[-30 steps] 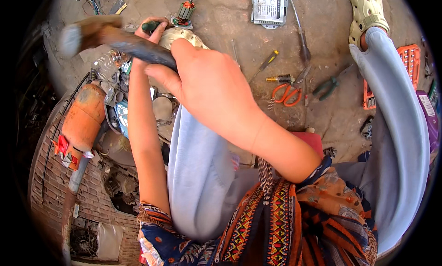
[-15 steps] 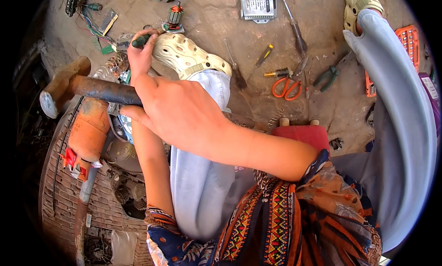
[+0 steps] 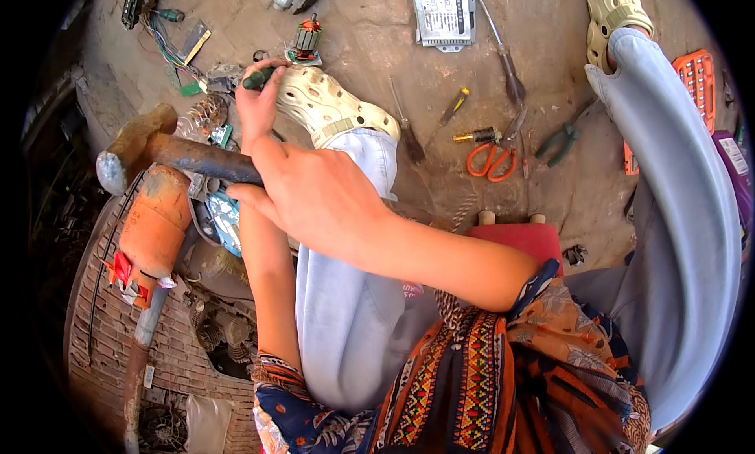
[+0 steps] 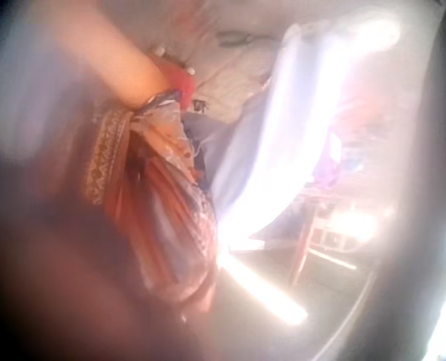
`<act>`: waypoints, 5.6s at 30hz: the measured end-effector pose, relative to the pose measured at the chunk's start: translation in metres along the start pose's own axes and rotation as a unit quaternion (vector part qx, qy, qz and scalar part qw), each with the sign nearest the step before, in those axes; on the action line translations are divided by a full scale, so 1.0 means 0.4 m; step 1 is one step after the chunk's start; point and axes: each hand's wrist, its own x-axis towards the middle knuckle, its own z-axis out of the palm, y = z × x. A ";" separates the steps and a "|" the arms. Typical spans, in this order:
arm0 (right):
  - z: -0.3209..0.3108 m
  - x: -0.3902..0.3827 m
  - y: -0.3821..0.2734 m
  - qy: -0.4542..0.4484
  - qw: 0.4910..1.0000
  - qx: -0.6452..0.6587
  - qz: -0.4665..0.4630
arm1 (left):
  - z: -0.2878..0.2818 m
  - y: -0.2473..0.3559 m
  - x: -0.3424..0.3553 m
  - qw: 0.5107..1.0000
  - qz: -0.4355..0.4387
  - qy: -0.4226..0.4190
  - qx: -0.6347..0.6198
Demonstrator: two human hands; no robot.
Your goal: The person sits on the ground and uses a hammer and screwdriver to disassemble and adjust a small electric motor. They repeatedly strike a component with the hammer, then use the screwdriver to pry and rotate internal parts.
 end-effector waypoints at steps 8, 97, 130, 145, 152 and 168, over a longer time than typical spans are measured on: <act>0.005 0.017 0.111 -0.006 0.991 -0.085 0.103 | 0.004 -0.054 0.016 0.999 0.037 -0.010 0.037; -0.020 0.046 -0.034 0.022 0.999 0.005 0.032 | 0.074 -0.041 -0.271 0.857 -0.229 0.414 -0.202; -0.009 0.201 0.019 -0.029 0.989 -0.123 0.072 | 0.070 -0.043 -0.019 0.943 -0.090 0.195 -0.252; -0.006 0.126 -0.030 -0.022 0.979 -0.204 0.015 | 0.097 -0.064 -0.021 0.934 -0.081 0.221 -0.270; -0.054 0.190 0.083 0.002 0.955 -0.295 0.011 | 0.086 -0.078 -0.004 0.943 -0.088 0.196 -0.254; 0.010 0.185 0.033 -0.099 0.956 -0.273 0.035 | 0.059 -0.098 -0.012 0.981 -0.053 0.117 -0.144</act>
